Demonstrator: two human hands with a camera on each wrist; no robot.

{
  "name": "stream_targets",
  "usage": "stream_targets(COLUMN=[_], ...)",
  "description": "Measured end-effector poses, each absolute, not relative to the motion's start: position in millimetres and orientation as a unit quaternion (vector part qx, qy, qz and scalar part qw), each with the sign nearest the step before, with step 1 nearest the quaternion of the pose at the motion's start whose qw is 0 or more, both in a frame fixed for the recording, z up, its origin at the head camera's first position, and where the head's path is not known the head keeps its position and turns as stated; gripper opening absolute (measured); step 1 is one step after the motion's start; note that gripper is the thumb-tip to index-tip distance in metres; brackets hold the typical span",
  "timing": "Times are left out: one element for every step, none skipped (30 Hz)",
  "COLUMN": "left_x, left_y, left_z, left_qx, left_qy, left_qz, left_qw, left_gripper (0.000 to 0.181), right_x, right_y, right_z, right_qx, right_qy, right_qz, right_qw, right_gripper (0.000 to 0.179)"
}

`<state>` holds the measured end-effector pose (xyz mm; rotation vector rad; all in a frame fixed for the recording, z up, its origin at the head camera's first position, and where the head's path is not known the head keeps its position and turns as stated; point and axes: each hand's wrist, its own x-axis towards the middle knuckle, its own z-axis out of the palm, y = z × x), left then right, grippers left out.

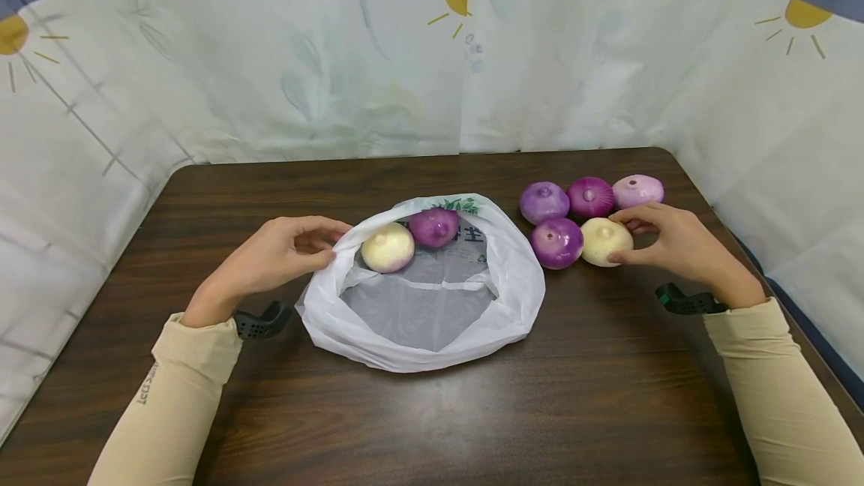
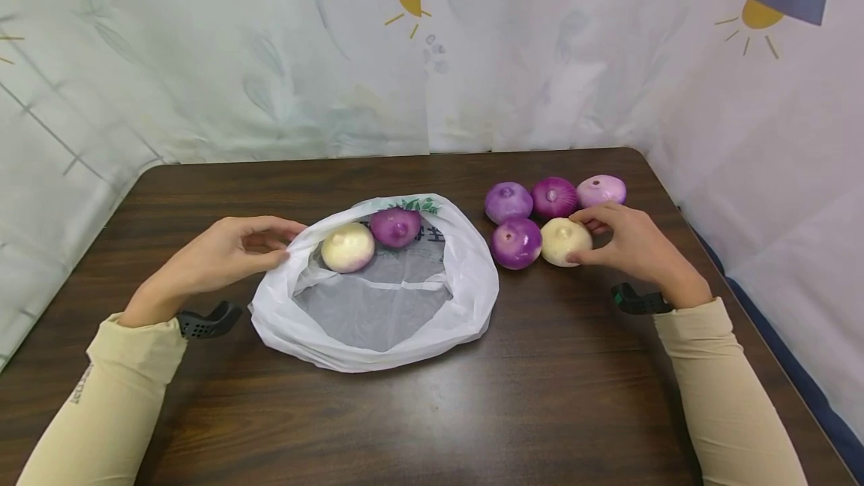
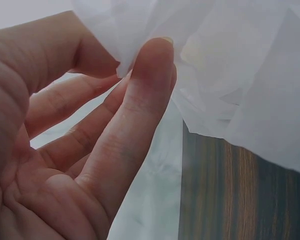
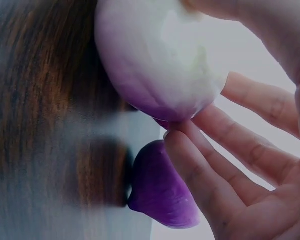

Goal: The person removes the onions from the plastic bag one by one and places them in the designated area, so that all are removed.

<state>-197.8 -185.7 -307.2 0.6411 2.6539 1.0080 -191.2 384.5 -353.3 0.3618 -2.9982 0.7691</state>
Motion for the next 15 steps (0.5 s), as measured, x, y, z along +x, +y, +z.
stream_targets(left_x=[-198.0,-198.2,-198.4,-198.5,-198.6,-198.6,-198.3,-198.1,-197.8,-197.4,-197.0,-196.6,-196.3,-196.2,-196.1], left_y=[-185.7,-185.6,-185.6,-185.4,-185.5,-185.5,-185.3,-185.4,-185.4,-185.5,-185.7,-185.6,-185.6,-185.8,-185.8], left_z=[-307.5,-307.7,-308.0,-308.2,-308.5,-308.5,-308.3,-308.0,-307.5,-306.9,-306.4,-305.8,-305.3,-305.1,-305.0], left_qx=[0.217,0.216,0.215,0.215,0.214,0.214,0.213,0.213,0.213,0.212,0.211,0.211,0.211,0.211,0.211], left_qy=[0.906,0.907,0.907,0.907,0.907,0.907,0.907,0.906,0.906,0.906,0.905,0.905,0.904,0.904,0.905], left_qz=[0.344,0.343,0.343,0.343,0.343,0.344,0.344,0.346,0.347,0.348,0.349,0.35,0.351,0.351,0.351], left_qw=[0.116,0.116,0.116,0.116,0.116,0.116,0.116,0.116,0.117,0.117,0.118,0.118,0.119,0.119,0.118], left_gripper=[0.039,0.039,0.039,0.039,0.039,0.039,0.039,0.039,0.039,0.039,0.039,0.039,0.039,0.039,0.039], right_x=[-191.3,-191.4,-191.4,-191.5,-191.7,-191.8,-191.8,-191.8,-191.7,-191.5,-191.4,-191.0,-190.6,-190.3,-189.8], right_y=[384.1,383.9,383.7,383.4,383.3,383.2,383.1,383.1,383.1,383.2,383.4,383.6,383.8,384.3,384.6], right_z=[-353.4,-353.5,-353.5,-353.5,-353.6,-353.6,-353.4,-353.2,-352.8,-352.3,-352.1,-351.6,-351.0,-350.6,-349.8], right_qx=[0.112,0.111,0.11,0.111,0.112,0.113,0.114,0.114,0.115,0.115,0.116,0.115,0.114,0.114,0.113], right_qy=[-0.962,-0.962,-0.961,-0.961,-0.96,-0.96,-0.959,-0.959,-0.959,-0.958,-0.958,-0.958,-0.958,-0.958,-0.959], right_qz=[0.25,0.251,0.252,0.253,0.255,0.257,0.258,0.259,0.26,0.261,0.263,0.262,0.261,0.261,0.261], right_qw=[0.012,0.012,0.012,0.012,0.013,0.013,0.013,0.012,0.012,0.011,0.009,0.009,0.008,0.007,0.007], right_gripper=[0.06,0.059,0.059,0.058,0.058,0.058,0.058,0.057,0.057,0.057,0.057,0.057,0.057,0.058,0.058])
